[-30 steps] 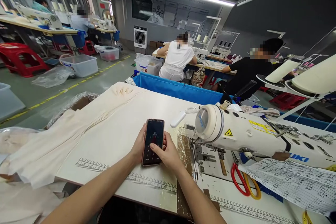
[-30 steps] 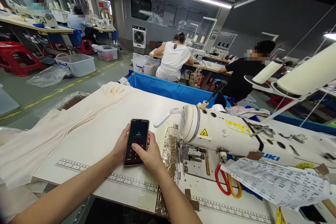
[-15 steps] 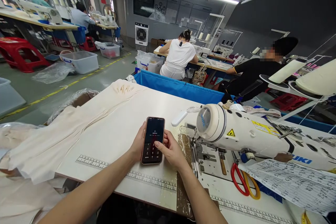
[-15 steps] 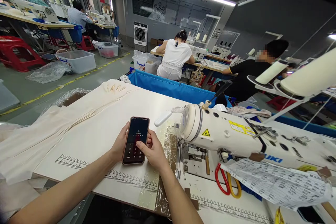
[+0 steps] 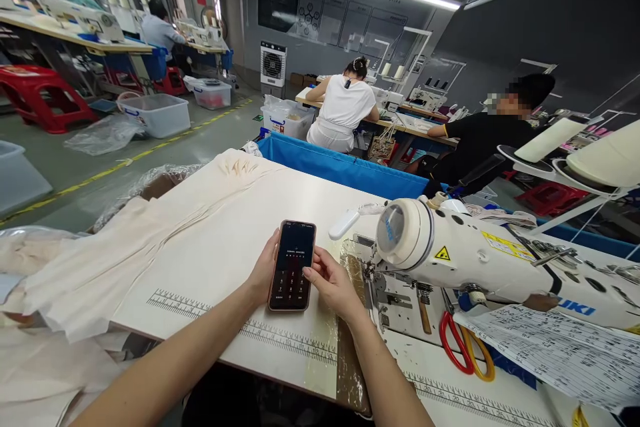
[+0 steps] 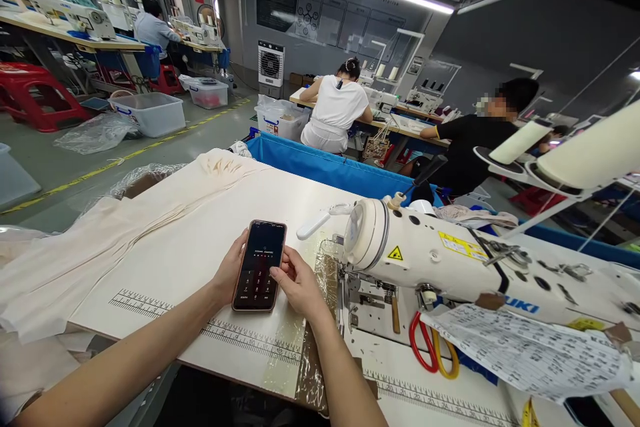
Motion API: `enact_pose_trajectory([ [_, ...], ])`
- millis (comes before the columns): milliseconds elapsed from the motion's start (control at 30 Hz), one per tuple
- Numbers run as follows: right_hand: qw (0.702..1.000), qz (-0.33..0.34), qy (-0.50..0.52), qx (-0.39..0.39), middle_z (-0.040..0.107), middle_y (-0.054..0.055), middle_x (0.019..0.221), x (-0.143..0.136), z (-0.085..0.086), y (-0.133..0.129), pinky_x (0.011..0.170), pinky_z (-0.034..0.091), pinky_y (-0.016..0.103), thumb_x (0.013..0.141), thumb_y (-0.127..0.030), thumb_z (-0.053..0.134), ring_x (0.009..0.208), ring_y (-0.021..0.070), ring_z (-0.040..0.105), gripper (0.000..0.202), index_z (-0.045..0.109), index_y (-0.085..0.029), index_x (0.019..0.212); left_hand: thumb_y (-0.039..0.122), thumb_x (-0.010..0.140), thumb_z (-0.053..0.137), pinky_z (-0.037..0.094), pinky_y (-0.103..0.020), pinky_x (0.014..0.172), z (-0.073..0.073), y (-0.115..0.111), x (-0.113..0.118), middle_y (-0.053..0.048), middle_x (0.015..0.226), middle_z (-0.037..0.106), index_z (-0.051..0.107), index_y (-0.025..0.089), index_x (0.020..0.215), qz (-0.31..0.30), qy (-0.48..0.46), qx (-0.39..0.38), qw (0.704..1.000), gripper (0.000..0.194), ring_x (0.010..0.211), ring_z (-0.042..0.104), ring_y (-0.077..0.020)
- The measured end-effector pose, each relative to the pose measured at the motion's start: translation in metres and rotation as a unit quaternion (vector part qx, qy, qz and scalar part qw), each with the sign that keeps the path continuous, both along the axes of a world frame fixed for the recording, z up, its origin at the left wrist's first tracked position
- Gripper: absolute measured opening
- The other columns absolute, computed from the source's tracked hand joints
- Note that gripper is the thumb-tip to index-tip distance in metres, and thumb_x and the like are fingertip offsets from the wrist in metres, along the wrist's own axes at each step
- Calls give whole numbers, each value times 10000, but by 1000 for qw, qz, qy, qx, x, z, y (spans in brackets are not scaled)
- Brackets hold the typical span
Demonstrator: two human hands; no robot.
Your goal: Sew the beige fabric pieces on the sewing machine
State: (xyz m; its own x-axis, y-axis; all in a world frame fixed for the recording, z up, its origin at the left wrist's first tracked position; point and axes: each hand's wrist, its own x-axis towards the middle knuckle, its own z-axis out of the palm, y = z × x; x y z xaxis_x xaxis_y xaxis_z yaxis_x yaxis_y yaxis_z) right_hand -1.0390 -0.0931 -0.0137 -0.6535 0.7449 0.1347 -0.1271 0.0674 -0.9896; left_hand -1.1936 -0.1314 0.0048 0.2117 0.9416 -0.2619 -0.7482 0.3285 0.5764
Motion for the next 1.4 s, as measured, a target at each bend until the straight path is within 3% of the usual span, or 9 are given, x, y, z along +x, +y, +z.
enact_pose_trajectory([
  [233, 999, -28, -25, 7, 595, 39, 1049, -9, 8, -10, 864, 481, 362, 837, -406, 640, 940, 196, 584, 495, 463, -240, 1269, 610, 916, 269, 541, -379, 755, -2, 1, 2, -185, 875, 707, 696, 53, 949, -9, -36, 10, 999, 702, 809, 675, -281],
  [500, 982, -134, -126, 33, 582, 58, 1186, -22, 12, -26, 925, 467, 411, 751, -303, 738, 1069, 234, 565, 638, 393, -266, 1286, 531, 947, 304, 543, -356, 761, 1, 1, 9, -138, 801, 705, 693, 94, 868, 71, -29, -20, 997, 590, 726, 673, -233],
  [733, 996, -57, -73, 2, 593, 66, 1106, -12, 13, -16, 833, 494, 383, 782, -370, 699, 957, 216, 592, 549, 436, -229, 1242, 601, 922, 263, 541, -376, 757, 3, 1, 6, -178, 824, 705, 692, 58, 879, 4, -44, -8, 999, 693, 797, 675, -274],
  [867, 995, -56, -80, 25, 589, 52, 1089, -10, 12, -14, 816, 496, 380, 797, -363, 679, 938, 212, 583, 525, 444, -251, 1253, 610, 914, 277, 541, -368, 726, 1, 1, 3, -178, 844, 709, 693, 55, 912, -4, -42, 4, 999, 694, 801, 675, -279],
  [1133, 999, 34, -25, 3, 536, 20, 998, 0, 10, -6, 951, 435, 373, 846, -404, 635, 986, 192, 543, 561, 423, -246, 1340, 633, 906, 267, 522, -332, 668, -1, 0, -4, -185, 842, 710, 692, 43, 950, -32, -31, 15, 999, 729, 752, 676, -268],
  [1400, 999, 37, -11, 15, 550, 43, 1078, 1, 10, -2, 983, 412, 362, 876, -421, 602, 1040, 193, 536, 524, 436, -232, 1335, 614, 916, 267, 528, -324, 689, -3, 2, -3, -188, 850, 711, 691, 30, 949, -29, -34, 28, 999, 723, 737, 677, -253],
])
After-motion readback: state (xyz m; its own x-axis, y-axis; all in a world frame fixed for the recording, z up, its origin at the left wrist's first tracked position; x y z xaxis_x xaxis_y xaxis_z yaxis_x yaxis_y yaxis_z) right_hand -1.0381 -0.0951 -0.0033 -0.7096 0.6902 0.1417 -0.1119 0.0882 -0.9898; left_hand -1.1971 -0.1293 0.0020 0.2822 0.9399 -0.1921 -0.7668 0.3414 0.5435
